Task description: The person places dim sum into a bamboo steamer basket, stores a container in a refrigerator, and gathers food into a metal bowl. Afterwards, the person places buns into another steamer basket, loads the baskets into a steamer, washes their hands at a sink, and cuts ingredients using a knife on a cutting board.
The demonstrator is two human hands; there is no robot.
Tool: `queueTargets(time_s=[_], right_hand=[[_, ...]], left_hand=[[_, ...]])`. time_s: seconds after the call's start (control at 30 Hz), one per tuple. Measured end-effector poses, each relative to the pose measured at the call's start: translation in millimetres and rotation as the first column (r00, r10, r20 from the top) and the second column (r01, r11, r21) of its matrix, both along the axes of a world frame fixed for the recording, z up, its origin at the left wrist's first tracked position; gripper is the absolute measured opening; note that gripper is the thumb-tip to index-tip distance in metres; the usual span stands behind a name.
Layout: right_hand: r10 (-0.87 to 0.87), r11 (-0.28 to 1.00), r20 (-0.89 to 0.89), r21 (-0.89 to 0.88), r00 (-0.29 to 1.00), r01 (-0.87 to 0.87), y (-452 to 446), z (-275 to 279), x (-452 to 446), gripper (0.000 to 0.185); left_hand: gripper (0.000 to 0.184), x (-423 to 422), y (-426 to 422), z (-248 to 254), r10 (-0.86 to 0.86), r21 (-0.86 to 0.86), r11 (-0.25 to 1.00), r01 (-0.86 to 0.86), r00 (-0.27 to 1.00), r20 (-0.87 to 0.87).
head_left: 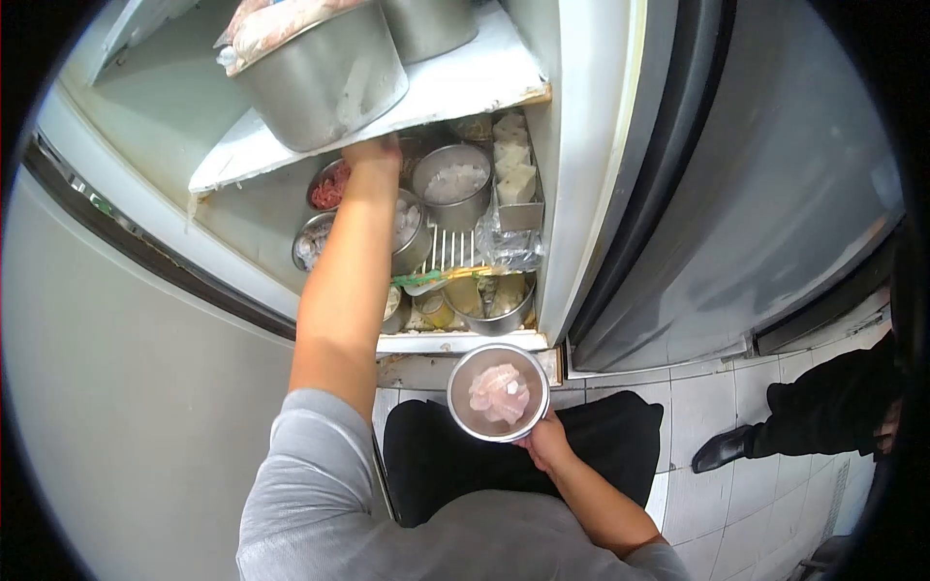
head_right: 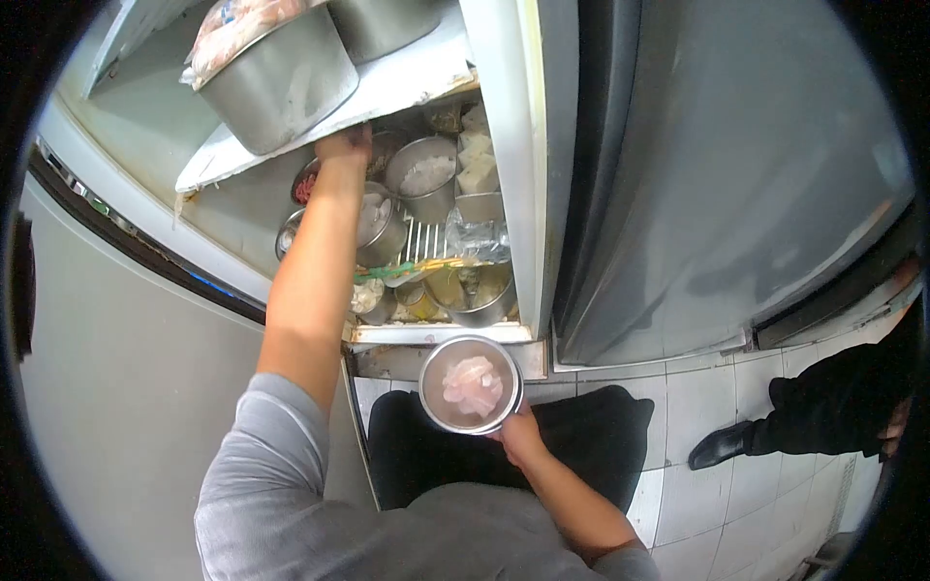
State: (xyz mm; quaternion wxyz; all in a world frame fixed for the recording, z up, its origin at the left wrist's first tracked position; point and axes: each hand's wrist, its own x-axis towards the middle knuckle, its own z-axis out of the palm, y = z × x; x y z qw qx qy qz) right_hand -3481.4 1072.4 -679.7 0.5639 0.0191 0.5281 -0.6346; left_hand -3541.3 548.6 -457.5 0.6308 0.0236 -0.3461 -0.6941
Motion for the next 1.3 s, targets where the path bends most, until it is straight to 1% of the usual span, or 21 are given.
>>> queueTargets(time_s=[0.03,0.1,0.17,0.2,0.27,0.4,0.47,0.53,0.6,0.63,0.67,0.73,0.8,0.87,1.0,1.07,1.13,1.2,1.23,1.27,1.3], right_hand=[[0.003,1.000,-0.008,-0.009,1.000,-0.003,2,-11,-1,0.038],[0.029,0.997,0.065,-0.068,0.997,-0.025,4,-32,-6,0.053],[0.059,0.995,0.052,-0.083,0.997,-0.054,2,-37,-9,0.052],[0.074,0.994,0.048,-0.086,0.996,-0.070,0,-38,-12,0.052],[0.068,0.995,0.051,-0.072,0.996,-0.065,-2,-42,-18,0.051],[0.087,0.992,0.039,-0.093,0.995,-0.083,-2,-22,-33,0.046],[0.082,0.995,0.011,-0.051,0.997,-0.081,0,3,-46,0.044],[0.169,0.985,-0.104,-0.006,0.980,-0.171,7,60,-57,0.042],[0.125,0.992,-0.018,0.004,0.992,-0.124,10,155,-57,0.032],[0.180,0.983,-0.025,-0.029,0.983,-0.181,17,167,-64,0.031],[0.305,0.952,-0.101,0.006,0.947,-0.306,25,179,-75,0.041],[0.294,0.955,-0.069,-0.022,0.953,-0.296,33,246,-71,0.042],[0.272,0.959,0.003,-0.083,0.962,-0.271,43,286,-69,0.043],[0.252,0.961,-0.006,-0.116,0.968,-0.251,59,320,-65,0.045],[0.249,0.959,0.010,-0.141,0.969,-0.245,88,393,-60,0.048],[0.236,0.961,0.007,-0.153,0.972,-0.232,97,425,-61,0.049],[0.207,0.965,0.004,-0.167,0.978,-0.203,106,451,-67,0.049],[0.170,0.969,-0.005,-0.181,0.985,-0.168,117,470,-75,0.050],[0.153,0.971,-0.017,-0.181,0.988,-0.154,121,480,-79,0.050],[0.139,0.974,-0.025,-0.179,0.990,-0.141,126,487,-81,0.050],[0.130,0.984,-0.032,-0.119,0.991,-0.133,128,503,-83,0.051]], left_hand=[[0.032,17,47,14,-0.035,0.415,0.908,-0.052,0.980,0.198],[0.021,50,92,-3,-0.192,0.453,0.888,0.078,0.958,0.211],[0.010,88,159,-10,-0.294,0.296,0.934,0.200,0.899,0.324],[0.013,108,183,-19,-0.245,0.075,0.968,0.240,0.832,0.497],[0.014,142,229,-34,0.117,-0.194,0.979,0.061,0.611,0.783],[0.013,188,238,-32,0.112,-0.189,0.977,0.102,0.506,0.855],[0.013,206,243,24,0.178,-0.242,0.966,0.096,0.434,0.883],[0.013,217,269,134,0.220,-0.316,0.932,0.178,0.415,0.883],[0.016,228,278,222,0.431,-0.577,0.781,0.240,0.462,0.775],[0.016,231,286,272,0.463,-0.600,0.752,0.273,0.429,0.776],[0.016,233,293,321,0.495,-0.619,0.724,0.305,0.396,0.773],[0.018,236,297,401,0.567,-0.691,0.663,0.287,0.410,0.714],[0.018,240,308,468,0.702,-0.840,0.520,0.158,0.481,0.525],[0.024,253,312,526,0.744,-0.854,0.517,0.064,0.460,0.484],[0.025,255,316,657,0.931,-0.894,0.220,-0.389,0.357,0.074],[0.024,258,289,717,0.954,-0.879,0.137,-0.457,0.300,-0.008],[0.022,247,271,785,0.993,-0.914,0.000,-0.405,0.110,-0.049],[0.025,231,228,840,0.984,-0.957,0.174,-0.231,0.061,0.165],[0.033,223,199,861,0.905,-0.906,0.423,-0.030,-0.033,0.424],[0.040,214,174,874,0.761,-0.749,0.647,0.140,-0.179,0.624],[0.048,197,158,880,0.721,-0.629,0.690,0.358,-0.423,0.549]])
